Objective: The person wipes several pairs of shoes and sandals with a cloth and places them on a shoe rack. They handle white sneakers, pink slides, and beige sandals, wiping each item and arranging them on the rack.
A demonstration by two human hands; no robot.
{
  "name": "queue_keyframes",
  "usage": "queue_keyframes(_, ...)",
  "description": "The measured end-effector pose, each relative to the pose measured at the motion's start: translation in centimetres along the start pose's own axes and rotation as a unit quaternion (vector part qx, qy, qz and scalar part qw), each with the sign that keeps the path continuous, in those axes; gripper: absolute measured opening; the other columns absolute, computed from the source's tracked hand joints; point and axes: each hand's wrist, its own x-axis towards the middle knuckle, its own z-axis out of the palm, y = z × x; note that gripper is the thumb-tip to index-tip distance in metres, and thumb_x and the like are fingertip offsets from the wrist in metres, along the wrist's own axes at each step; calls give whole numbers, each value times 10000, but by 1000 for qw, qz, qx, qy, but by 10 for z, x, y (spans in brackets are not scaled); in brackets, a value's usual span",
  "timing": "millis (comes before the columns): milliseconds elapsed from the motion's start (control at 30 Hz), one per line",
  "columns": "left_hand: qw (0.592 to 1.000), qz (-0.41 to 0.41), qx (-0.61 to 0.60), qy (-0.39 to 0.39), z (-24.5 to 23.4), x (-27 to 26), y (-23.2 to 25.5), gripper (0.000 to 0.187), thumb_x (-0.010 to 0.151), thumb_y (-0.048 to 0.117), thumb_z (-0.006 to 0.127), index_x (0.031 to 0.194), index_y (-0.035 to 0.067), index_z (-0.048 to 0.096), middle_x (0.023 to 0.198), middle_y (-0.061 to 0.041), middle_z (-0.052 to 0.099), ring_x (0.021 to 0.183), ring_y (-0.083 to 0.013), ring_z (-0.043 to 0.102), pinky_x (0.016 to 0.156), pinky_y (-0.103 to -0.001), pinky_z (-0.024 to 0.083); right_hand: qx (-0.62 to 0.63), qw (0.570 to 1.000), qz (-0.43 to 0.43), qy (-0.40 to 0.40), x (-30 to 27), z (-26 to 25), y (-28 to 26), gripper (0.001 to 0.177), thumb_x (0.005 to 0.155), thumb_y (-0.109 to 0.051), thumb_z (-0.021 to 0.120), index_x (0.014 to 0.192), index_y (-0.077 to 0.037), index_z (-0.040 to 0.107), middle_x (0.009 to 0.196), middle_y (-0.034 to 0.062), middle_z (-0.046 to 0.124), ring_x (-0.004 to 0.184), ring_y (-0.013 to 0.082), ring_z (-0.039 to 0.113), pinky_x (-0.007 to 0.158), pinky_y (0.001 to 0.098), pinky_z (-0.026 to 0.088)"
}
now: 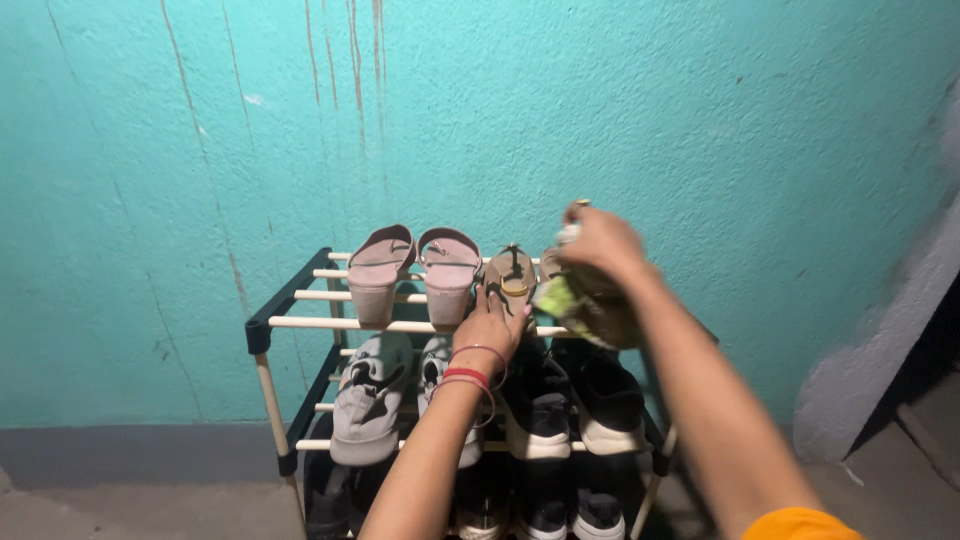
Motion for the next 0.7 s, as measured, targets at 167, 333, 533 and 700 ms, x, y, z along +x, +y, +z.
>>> queue_keyframes(167,998,-39,9,-42,-11,11,14,763,998,610,374,1464,14,478,1582,-229,380,1156,-391,660,934,-491,552,51,980,108,-158,-19,-6,47,910,559,-249,769,1444,-317,570,1170,143,753,878,334,758,772,461,620)
queue_keyframes(333,1000,-26,0,4,7,17,11,691,1005,557,377,1434,38,531,1577,-255,356,1161,-399,643,935,-485,546,-6,989,49,-140,-28,41,57,792,545,-369,794,1331,-353,696,1232,90,725,1039,289,727,920,412,580)
queue_keyframes(533,996,29,29,77,18,4,5,611,1026,500,435,1398,29,548,1557,-280,380,1325,-402,528,995,-470,496,-33,995,57,-73,-50,60,48,751,623,-528,799,1336,-322,687,1236,138,721,1165,329,681,1012,446,526)
queue_keyframes(700,993,70,7,93,5,-19,0,613,1011,453,493,1456,33,522,1551,-261,428,1371,-404,474,1123,-455,423,-20,998,48,-21,-74,50,58,826,602,-481,835,1358,-202,655,1384,192,595,1226,370,637,986,480,538)
